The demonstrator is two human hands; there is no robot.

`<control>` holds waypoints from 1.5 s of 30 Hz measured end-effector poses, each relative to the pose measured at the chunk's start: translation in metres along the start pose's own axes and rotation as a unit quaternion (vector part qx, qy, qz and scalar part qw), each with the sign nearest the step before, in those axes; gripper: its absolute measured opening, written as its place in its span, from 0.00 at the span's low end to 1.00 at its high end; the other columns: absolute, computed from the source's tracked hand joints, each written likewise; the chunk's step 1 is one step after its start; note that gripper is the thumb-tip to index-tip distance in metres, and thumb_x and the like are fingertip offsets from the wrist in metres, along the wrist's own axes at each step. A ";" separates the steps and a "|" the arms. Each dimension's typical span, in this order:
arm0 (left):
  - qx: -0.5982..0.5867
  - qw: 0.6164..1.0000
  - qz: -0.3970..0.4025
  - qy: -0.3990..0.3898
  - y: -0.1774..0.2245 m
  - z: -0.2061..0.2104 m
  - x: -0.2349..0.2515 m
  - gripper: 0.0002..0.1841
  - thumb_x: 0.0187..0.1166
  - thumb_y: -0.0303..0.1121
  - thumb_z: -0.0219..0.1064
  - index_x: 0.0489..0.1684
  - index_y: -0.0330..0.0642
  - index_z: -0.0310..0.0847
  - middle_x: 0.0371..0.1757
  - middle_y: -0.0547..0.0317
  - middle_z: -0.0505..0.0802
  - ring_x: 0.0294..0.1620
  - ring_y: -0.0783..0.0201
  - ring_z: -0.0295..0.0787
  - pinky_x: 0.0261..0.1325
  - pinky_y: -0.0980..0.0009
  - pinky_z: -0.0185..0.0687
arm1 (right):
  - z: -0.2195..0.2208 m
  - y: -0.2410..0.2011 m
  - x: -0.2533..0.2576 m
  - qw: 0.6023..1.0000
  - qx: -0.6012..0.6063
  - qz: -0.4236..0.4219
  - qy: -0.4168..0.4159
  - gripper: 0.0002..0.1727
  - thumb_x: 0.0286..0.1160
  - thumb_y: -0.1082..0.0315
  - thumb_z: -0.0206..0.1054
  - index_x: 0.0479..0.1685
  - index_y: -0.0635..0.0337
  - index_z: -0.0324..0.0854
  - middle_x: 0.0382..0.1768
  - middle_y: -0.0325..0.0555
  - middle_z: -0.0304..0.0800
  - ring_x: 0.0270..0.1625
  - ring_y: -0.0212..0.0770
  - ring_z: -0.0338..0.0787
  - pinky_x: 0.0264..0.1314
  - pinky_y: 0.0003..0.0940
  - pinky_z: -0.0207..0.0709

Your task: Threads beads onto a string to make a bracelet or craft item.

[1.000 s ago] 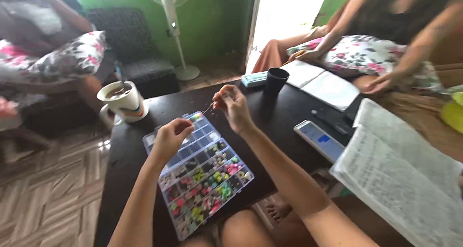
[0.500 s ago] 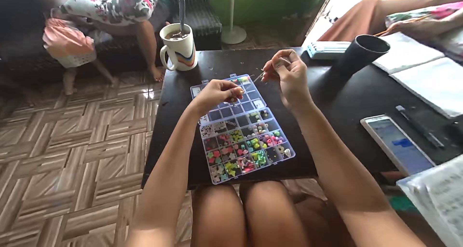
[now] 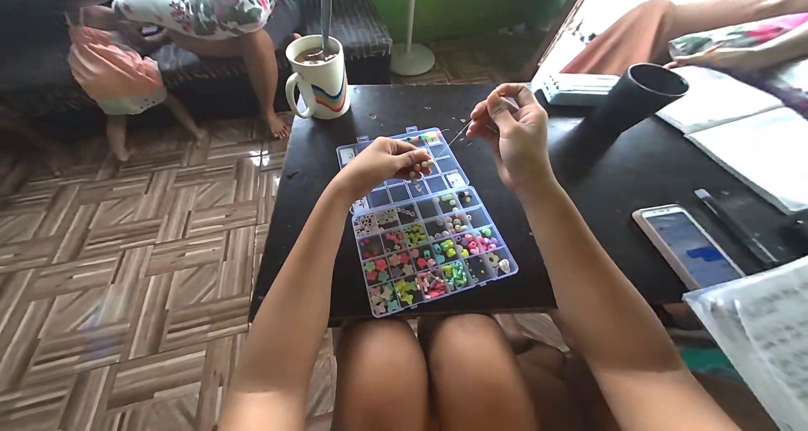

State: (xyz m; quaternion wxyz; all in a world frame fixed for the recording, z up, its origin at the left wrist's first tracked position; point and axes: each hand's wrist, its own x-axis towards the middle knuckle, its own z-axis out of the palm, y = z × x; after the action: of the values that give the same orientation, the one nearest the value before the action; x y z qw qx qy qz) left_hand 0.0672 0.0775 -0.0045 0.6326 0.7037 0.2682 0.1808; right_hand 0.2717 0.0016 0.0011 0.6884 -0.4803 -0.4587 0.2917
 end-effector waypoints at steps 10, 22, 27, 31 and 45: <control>0.206 0.975 0.062 0.055 -0.004 -0.007 0.004 0.10 0.86 0.31 0.65 0.52 0.32 0.87 0.41 0.55 0.91 0.37 0.73 0.85 0.49 0.74 0.82 | 0.000 0.000 -0.001 1.000 0.003 0.003 -0.005 0.04 0.91 0.73 0.50 0.52 0.55 0.68 0.33 0.31 0.87 0.33 0.27 0.91 0.46 0.26 0.90; 0.201 0.964 0.111 0.132 -0.001 -0.003 0.004 0.13 0.88 0.34 0.63 0.59 0.36 0.87 0.55 0.52 0.93 0.47 0.68 0.88 0.55 0.69 0.82 | -0.001 0.005 -0.002 0.986 -0.103 -0.090 -0.097 0.04 0.81 0.74 0.63 0.47 0.61 0.81 0.44 0.33 0.87 0.38 0.22 0.86 0.42 0.20 0.83; 0.019 0.980 0.167 0.104 0.008 0.011 -0.001 0.13 0.89 0.32 0.59 0.63 0.38 0.84 0.54 0.63 0.93 0.46 0.77 0.88 0.47 0.78 0.83 | 0.002 0.004 -0.005 0.960 -0.149 -0.158 -0.174 0.03 0.75 0.76 0.68 0.42 0.65 0.85 0.55 0.43 0.82 0.54 0.24 0.86 0.51 0.16 0.84; -0.012 0.985 0.153 0.074 0.011 0.015 -0.003 0.14 0.89 0.31 0.59 0.64 0.37 0.83 0.50 0.64 0.93 0.46 0.76 0.88 0.47 0.78 0.83 | 0.005 0.004 -0.007 0.951 -0.161 -0.175 -0.196 0.03 0.74 0.75 0.69 0.40 0.63 0.87 0.54 0.43 0.82 0.56 0.25 0.84 0.50 0.15 0.80; -0.047 0.982 0.170 0.072 0.004 0.015 0.001 0.04 0.84 0.23 0.64 0.43 0.39 0.84 0.33 0.69 0.92 0.36 0.77 0.89 0.46 0.78 0.88 | 0.002 0.003 -0.005 0.957 -0.148 -0.157 -0.193 0.04 0.78 0.74 0.67 0.43 0.66 0.85 0.56 0.43 0.83 0.57 0.24 0.86 0.53 0.17 0.84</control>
State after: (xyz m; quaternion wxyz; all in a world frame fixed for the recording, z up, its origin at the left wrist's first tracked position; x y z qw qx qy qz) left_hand 0.0775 0.0661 -0.0022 0.6042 0.6934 0.1810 0.3483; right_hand 0.2678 -0.0007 -0.0035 0.5450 -0.4334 -0.6904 0.1960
